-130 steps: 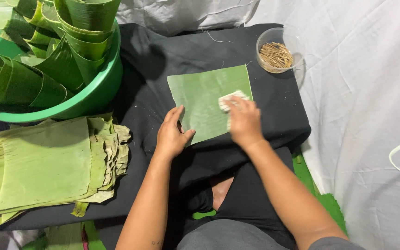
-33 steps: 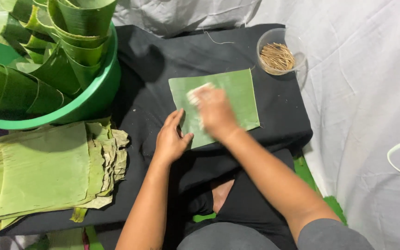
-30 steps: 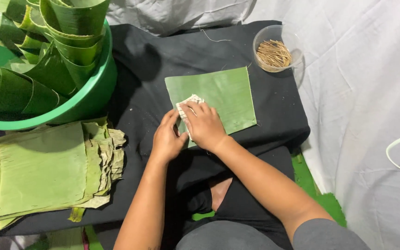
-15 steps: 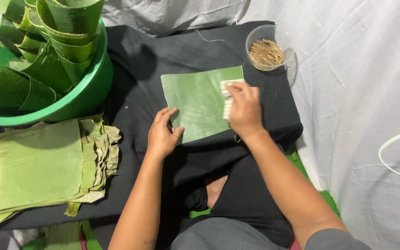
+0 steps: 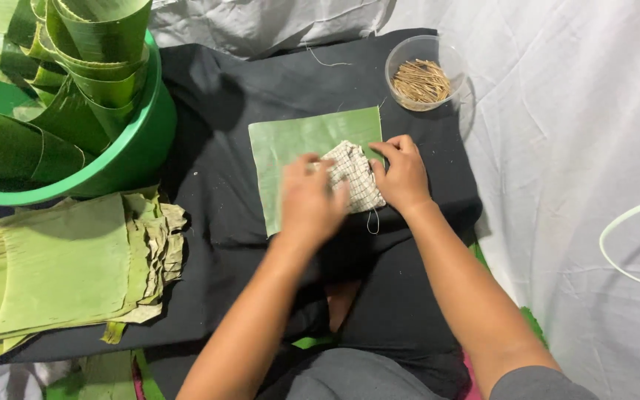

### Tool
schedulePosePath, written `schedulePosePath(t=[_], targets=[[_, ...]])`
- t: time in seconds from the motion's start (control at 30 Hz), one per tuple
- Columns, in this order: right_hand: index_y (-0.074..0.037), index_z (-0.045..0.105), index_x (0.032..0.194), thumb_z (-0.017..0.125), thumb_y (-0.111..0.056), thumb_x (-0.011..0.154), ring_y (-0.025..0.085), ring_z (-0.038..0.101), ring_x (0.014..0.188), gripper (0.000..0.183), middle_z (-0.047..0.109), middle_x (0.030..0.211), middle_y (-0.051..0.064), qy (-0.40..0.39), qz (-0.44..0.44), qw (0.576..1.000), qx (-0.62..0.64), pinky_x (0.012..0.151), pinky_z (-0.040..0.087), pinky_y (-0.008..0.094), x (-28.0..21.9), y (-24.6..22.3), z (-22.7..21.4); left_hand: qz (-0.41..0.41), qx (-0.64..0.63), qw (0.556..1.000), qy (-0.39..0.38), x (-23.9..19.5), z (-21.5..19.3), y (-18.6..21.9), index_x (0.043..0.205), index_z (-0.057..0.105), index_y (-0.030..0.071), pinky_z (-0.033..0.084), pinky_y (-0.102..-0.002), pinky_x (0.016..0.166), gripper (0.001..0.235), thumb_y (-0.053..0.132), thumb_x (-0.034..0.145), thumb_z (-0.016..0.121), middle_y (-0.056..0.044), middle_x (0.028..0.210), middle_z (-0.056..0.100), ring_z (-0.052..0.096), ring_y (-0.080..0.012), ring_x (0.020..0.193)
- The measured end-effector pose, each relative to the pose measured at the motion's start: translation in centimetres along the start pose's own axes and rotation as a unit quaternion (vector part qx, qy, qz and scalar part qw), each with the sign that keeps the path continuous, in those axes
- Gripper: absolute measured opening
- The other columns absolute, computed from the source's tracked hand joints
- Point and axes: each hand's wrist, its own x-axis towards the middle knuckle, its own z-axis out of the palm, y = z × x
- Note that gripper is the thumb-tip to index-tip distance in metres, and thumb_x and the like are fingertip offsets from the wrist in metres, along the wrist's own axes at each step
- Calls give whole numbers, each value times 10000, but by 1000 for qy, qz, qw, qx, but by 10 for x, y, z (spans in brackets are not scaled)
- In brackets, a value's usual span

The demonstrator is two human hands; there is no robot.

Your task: Cleaning banana leaves with a cloth and folding them into cones secured with toothpicks.

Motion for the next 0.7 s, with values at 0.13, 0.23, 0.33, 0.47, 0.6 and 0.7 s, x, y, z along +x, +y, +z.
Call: schedulePosePath(t=[0.13, 0.23, 0.33, 0.47, 0.6, 0.7], targets=[[-134, 773, 1180, 746, -73, 886, 391, 676, 989, 302, 589, 1111, 105, -25, 39, 998, 50, 812, 591, 433, -1, 8, -2, -2, 29, 998, -48, 9, 59, 29, 1294, 665, 109, 496, -507, 854, 506, 427, 900, 668, -214, 1271, 568, 587, -419, 1086], [-182, 788, 1153, 764, -101, 887, 271, 684, 852, 279, 580, 1047, 43, -27, 51, 998, 38, 700, 596, 376, 2, 11, -4, -30, 70, 993, -91, 5, 82, 17, 1255, 630, 145, 439, -485, 879, 387, 377, 954, 554, -160, 1332, 517, 505, -390, 1114], [-156, 794, 1134, 784, -158, 911, 327, 689, 878, 223, 573, 1040, 74, -37, 54, 997, 36, 751, 601, 433, 1, 5, -6, -20, 103, 989, -106, -6, 67, -1, 1093, 615, 105, 434, -511, 862, 290, 279, 867, 561, -162, 1361, 519, 500, -404, 1139], [-154, 797, 1123, 793, -170, 914, 351, 687, 953, 209, 573, 1047, 76, -35, 46, 998, 14, 831, 582, 455, 0, -1, -6, -49, 147, 983, -103, -26, 22, -31, 1101, 634, 128, 434, -540, 883, 330, 280, 811, 597, -97, 1365, 546, 507, -376, 1164], [-153, 793, 1138, 795, -173, 917, 352, 668, 982, 222, 571, 1040, 78, -22, 40, 999, 4, 868, 558, 467, 0, -1, -4, -69, 207, 975, -38, -36, 14, -66, 1030, 618, 117, 464, -505, 779, 268, 316, 853, 636, -81, 1287, 580, 524, -364, 1054], [-144, 788, 1143, 780, -167, 928, 365, 658, 998, 216, 559, 1044, 98, -26, 40, 999, 11, 880, 549, 473, -2, -2, -5, -49, 140, 989, -20, -35, 27, -105, 946, 546, 136, 484, -458, 749, 190, 164, 804, 669, -57, 1126, 552, 521, -366, 987]])
